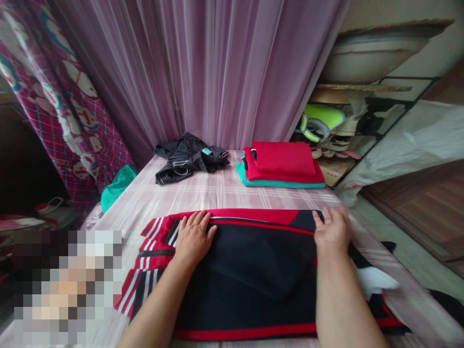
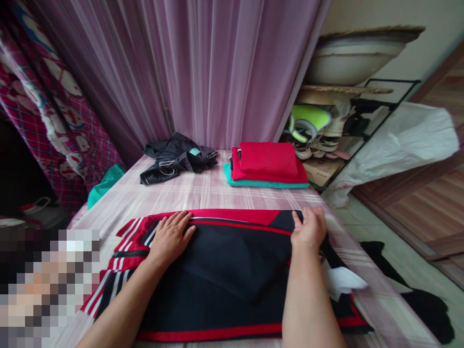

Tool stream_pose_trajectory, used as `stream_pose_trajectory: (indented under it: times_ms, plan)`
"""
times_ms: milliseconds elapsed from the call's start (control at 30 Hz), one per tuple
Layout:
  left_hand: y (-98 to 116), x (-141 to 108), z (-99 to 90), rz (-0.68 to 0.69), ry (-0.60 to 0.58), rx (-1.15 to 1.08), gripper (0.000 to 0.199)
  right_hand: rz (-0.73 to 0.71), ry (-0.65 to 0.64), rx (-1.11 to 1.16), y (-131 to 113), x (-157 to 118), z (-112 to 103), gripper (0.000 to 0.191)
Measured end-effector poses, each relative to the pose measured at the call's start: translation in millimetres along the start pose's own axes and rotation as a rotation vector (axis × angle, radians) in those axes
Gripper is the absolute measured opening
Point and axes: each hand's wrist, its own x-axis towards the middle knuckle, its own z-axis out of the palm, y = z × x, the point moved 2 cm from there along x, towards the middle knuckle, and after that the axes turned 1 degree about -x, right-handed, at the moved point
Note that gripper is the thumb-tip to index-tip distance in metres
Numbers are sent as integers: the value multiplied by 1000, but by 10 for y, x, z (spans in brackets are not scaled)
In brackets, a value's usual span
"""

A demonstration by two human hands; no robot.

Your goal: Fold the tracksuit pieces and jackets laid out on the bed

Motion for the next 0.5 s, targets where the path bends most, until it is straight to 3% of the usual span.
stream_pose_trajectory:
  times_ms: [100,267,500]
  plan:
    - [14,2,-26,-14,-30,-12,52,-49,39,-106,89,96,-21,61]
    - [33,-6,-51,-15,-39,-9,51,-220,51,-291,193,76,32,50]
    - [28,-22,-6,-15,-7,0,51,-418,-124,-672,222,-106,184,43]
